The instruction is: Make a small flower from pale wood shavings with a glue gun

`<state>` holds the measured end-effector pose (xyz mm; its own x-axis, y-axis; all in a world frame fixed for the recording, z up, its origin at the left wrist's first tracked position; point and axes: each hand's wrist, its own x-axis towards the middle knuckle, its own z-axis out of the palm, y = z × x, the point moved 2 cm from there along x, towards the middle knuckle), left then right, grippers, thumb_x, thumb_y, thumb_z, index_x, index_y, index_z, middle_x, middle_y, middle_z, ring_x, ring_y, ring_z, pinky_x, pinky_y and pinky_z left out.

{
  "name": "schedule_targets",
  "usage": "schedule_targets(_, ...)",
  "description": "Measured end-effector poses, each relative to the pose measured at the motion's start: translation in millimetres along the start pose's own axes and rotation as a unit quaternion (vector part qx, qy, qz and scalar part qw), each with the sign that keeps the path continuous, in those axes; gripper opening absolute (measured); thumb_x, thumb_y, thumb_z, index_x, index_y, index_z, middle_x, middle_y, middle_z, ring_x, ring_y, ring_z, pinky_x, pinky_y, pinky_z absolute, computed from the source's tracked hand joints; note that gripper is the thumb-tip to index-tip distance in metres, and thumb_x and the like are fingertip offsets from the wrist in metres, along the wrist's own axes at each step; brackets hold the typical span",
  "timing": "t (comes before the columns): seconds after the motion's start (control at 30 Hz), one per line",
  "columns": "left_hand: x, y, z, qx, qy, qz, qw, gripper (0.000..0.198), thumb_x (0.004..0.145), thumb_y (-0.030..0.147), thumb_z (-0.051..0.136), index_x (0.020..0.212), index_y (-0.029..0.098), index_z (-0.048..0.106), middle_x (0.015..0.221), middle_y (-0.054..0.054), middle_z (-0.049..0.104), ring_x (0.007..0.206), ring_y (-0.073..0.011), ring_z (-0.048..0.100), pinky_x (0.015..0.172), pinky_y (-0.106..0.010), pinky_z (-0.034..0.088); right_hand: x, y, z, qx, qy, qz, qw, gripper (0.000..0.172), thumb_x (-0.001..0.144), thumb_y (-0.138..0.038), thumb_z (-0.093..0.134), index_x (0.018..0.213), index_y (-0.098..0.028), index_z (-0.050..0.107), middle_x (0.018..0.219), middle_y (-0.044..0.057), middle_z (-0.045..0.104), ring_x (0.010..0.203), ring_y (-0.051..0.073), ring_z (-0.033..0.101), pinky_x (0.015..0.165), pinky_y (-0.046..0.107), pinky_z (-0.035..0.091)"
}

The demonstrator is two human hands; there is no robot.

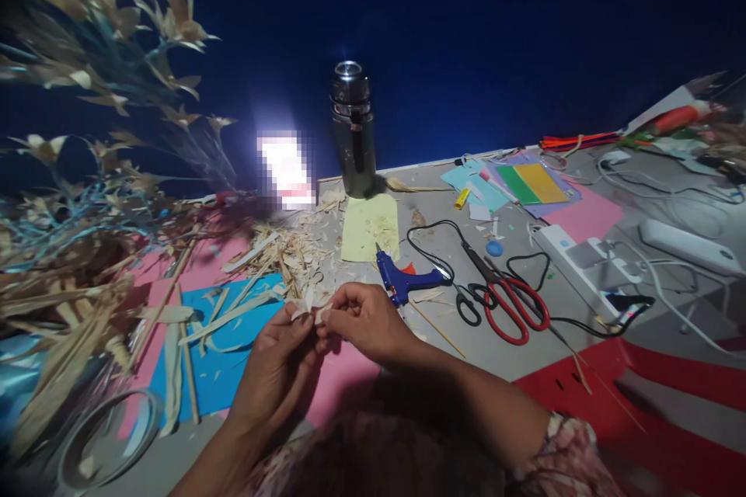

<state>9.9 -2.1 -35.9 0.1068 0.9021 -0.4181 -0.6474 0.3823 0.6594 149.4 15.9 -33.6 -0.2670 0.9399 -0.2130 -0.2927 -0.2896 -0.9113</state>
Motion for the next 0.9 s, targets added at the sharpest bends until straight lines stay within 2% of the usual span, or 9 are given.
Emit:
schedule_targets(0.23,2,-3,0.6,0.034,0.014,0.040,0.999,0.030,0.065,0.020,0.091,0.079,0.018,0.064,0.058,0.000,0.069,0.054,-0.0132,0.063,0.057,-0.024,0.051,1,-10,1,-0.020,0.014,0.010,1.000,0.010,0.072,-0.023,0.069,0.066,-0.016,0.065,0.059,0.002,0.070,0.052,0.014,0.062,0.054,0.025,0.046)
schedule_targets(0.4,1,1,2.3,0.019,0.011,0.007,1.000,0.033,0.060,0.020,0.094,0.074,0.018,0.064,0.059,-0.001,0.069,0.055,-0.0136,0.064,0.057,-0.023,0.050,5,-7,-4,0.062,-0.030,0.082,0.994,0.014,0.069,-0.027,0.067,0.065,-0.013,0.069,0.057,0.003,0.069,0.039,0.005,0.038,0.040,0.020,0.023)
schedule_targets(0.5,1,0,-1.9,0.017,0.005,0.000,1.000,0.030,0.064,0.020,0.092,0.074,0.018,0.063,0.058,0.000,0.067,0.057,-0.0137,0.062,0.060,-0.025,0.051,7,-5,-9,0.070,-0.027,0.084,0.994,0.021,0.073,-0.033,0.070,0.070,-0.012,0.072,0.060,0.004,0.070,0.038,0.004,0.036,0.039,0.020,0.017)
schedule_targets(0.6,2,-2,-5.2,0.021,0.003,0.012,1.000,0.028,0.066,0.021,0.090,0.074,0.019,0.063,0.058,0.001,0.065,0.057,-0.0129,0.059,0.058,-0.025,0.049,6,-5,-13,0.069,-0.015,0.062,0.996,0.034,0.081,-0.045,0.071,0.073,-0.012,0.072,0.060,0.003,0.068,0.040,0.004,0.033,0.039,0.020,0.017)
schedule_targets(0.67,2,-3,-5.2,0.031,0.001,0.021,0.999,0.026,0.068,0.021,0.089,0.074,0.018,0.063,0.059,0.001,0.065,0.057,-0.0128,0.058,0.057,-0.024,0.048,4,-5,-13,0.067,-0.031,0.060,0.995,0.039,0.081,-0.050,0.073,0.074,-0.012,0.070,0.062,0.003,0.067,0.041,0.004,0.034,0.040,0.020,0.018)
schedule_targets(0.8,-1,-5,-3.9,0.038,-0.010,0.030,0.999,0.026,0.070,0.022,0.088,0.075,0.018,0.064,0.060,0.000,0.066,0.058,-0.0139,0.059,0.058,-0.025,0.048,2,-4,-10,0.029,-0.032,0.059,0.997,0.032,0.073,-0.042,0.083,0.071,-0.014,0.067,0.062,0.001,0.067,0.043,0.005,0.042,0.043,0.019,0.025)
schedule_targets(0.9,0,-5,-6.5,0.004,-0.003,0.025,1.000,0.027,0.070,0.020,0.088,0.078,0.018,0.063,0.066,-0.001,0.068,0.062,-0.0136,0.060,0.060,-0.025,0.049,1,-7,-11,-0.034,0.016,-0.003,0.999,0.026,0.076,-0.038,0.080,0.072,-0.016,0.067,0.065,0.001,0.068,0.052,0.009,0.051,0.051,0.022,0.039)
